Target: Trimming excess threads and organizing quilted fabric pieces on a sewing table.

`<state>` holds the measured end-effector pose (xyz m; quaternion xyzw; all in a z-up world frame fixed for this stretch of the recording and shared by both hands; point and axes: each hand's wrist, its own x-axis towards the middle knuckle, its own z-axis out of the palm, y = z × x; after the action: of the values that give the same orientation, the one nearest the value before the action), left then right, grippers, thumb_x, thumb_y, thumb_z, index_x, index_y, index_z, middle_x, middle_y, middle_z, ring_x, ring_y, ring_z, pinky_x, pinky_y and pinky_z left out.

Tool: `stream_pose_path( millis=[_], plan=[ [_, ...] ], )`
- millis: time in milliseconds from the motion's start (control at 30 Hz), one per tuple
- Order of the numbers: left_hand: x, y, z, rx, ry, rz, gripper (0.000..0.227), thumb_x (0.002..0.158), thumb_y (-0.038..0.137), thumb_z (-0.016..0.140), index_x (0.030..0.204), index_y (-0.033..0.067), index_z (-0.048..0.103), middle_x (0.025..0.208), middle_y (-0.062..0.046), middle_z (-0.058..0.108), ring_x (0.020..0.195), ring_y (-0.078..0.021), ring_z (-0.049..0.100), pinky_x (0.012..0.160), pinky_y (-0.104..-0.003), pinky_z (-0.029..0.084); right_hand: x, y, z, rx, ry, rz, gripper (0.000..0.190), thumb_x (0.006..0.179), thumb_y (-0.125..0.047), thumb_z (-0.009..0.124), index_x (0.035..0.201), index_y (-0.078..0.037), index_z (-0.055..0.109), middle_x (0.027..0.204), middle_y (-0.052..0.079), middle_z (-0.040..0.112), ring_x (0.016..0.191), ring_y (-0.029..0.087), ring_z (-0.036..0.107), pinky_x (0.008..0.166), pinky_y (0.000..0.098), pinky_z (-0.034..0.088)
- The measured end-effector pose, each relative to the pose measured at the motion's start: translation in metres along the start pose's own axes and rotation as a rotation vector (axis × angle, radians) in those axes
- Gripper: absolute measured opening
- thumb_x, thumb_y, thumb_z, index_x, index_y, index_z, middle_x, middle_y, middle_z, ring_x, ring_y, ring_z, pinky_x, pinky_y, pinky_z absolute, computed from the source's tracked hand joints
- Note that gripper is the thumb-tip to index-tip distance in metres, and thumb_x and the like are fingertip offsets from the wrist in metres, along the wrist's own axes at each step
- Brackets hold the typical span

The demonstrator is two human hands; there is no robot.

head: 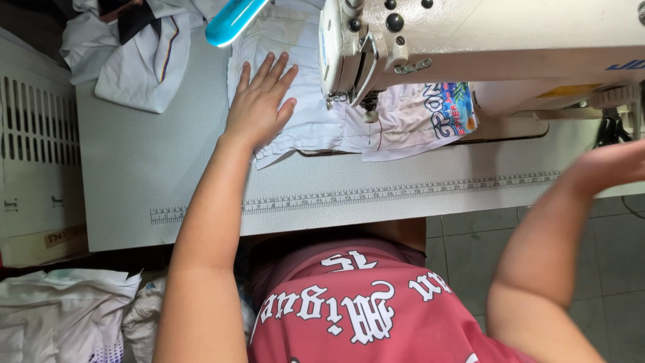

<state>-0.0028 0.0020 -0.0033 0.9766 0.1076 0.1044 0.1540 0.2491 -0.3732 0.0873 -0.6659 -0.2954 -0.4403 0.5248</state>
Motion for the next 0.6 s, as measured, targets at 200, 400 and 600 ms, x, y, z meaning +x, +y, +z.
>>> stream_pose_path(
  millis=[200,400,600],
  plan=[
    [-0.017,0.022,0.008,0.043,-0.049,-0.177,0.055,0.097,0.032,0.040,0.147,0.0100,0.030,0.154,-0.012,0.021,0.142,-0.0310,0.015,0.111,-0.057,0.009,-0.111,-0.072,0.038,0.103,-0.955,-0.122,0.020,0.092,-0.014,0.052,0.110,-0.010,0.059,0.112,0.012,0.061,0.099,0.031,0.054,0.090,0.0441,0.042],
    [-0.060,0.084,-0.006,0.059,-0.103,-0.416,0.065,0.091,0.037,0.054,0.143,0.0023,0.036,0.146,-0.026,0.032,0.137,-0.0369,0.030,0.103,-0.060,0.029,-0.100,-0.046,0.093,-0.110,-1.128,-0.319,0.023,0.100,-0.032,0.049,0.095,-0.019,0.066,0.113,0.001,0.063,0.102,0.029,0.058,0.084,0.0423,0.047],
    [-0.053,0.091,0.001,0.320,0.140,-0.321,0.033,0.090,0.041,0.057,0.071,0.0144,0.059,0.052,-0.008,0.059,0.045,-0.0328,0.059,0.034,-0.045,0.041,-0.102,-0.076,0.117,-0.185,-0.897,-0.203,0.006,0.092,-0.008,0.063,0.094,-0.002,0.062,0.096,0.014,0.056,0.095,0.034,0.047,0.074,0.0423,0.041]
  ],
)
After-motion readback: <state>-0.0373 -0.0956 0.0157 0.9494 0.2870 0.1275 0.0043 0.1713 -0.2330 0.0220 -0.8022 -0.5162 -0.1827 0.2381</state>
